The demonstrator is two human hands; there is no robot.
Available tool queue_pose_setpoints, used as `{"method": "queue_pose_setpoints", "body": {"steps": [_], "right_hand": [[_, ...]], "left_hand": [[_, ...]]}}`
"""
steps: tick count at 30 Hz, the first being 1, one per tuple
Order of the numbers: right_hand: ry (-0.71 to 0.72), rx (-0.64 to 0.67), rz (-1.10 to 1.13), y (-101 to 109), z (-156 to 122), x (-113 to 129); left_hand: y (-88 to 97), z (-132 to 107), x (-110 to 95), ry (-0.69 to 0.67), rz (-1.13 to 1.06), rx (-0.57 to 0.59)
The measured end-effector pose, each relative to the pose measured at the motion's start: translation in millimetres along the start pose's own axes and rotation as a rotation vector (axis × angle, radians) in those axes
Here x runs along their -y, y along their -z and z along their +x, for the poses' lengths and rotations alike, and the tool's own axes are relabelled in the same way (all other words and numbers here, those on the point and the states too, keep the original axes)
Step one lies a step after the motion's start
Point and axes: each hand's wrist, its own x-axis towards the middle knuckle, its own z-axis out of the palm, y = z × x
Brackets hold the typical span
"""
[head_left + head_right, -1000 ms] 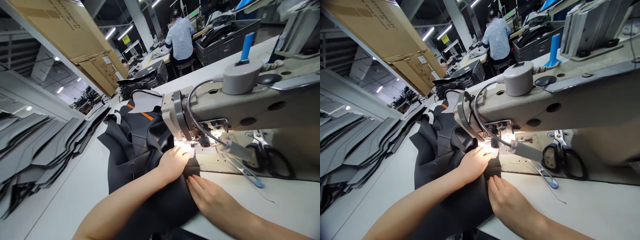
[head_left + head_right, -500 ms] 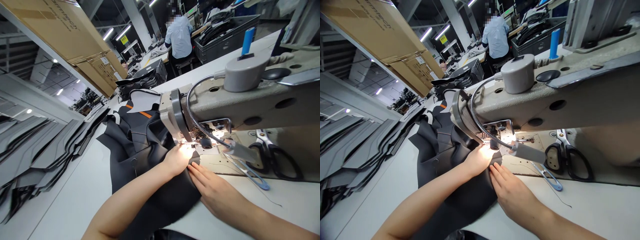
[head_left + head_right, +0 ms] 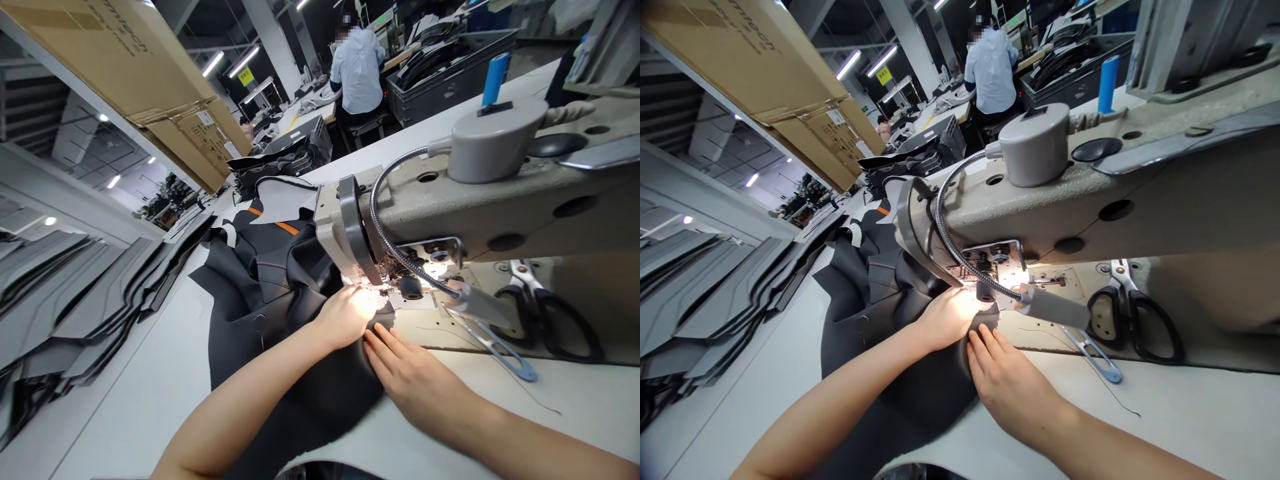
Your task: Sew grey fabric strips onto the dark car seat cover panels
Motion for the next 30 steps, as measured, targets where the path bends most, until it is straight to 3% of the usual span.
{"method": "queue_pose_setpoints", "body": {"steps": [8, 14, 18, 21, 24, 27, 30], "right_hand": [[-0.047, 0.034, -0.015, -16.9, 15.9, 0.7], [-0.01, 0.009, 0.079, -3.5, 18.7, -10.2], [-0.092, -0.066, 0.166, 3.3, 10.2, -29.5], [-0.155, -0.076, 0.099, -9.3, -1.3, -52.7], [-0.183, -0.095, 0.073, -27.1, -11.1, -72.4], [-0.186, -0.073, 0.089, -36.7, -19.8, -81.2], [-0.176, -0.031, 0.1, -38.0, -25.8, -86.0]], "left_hand": [[0.6, 16.6, -11.3, 0.199, -0.191, 0.009], [-5.3, 17.4, -13.0, 0.123, -0.074, 0.026], [5.7, 2.5, -22.8, 0.12, -0.027, -0.024], [17.4, -18.0, -34.9, 0.186, 0.015, -0.053], [18.9, -33.5, -46.0, 0.15, 0.073, 0.042], [12.1, -33.4, -48.9, 0.11, 0.075, 0.09], [9.1, -25.0, -39.8, 0.098, -0.124, 0.12]]}}
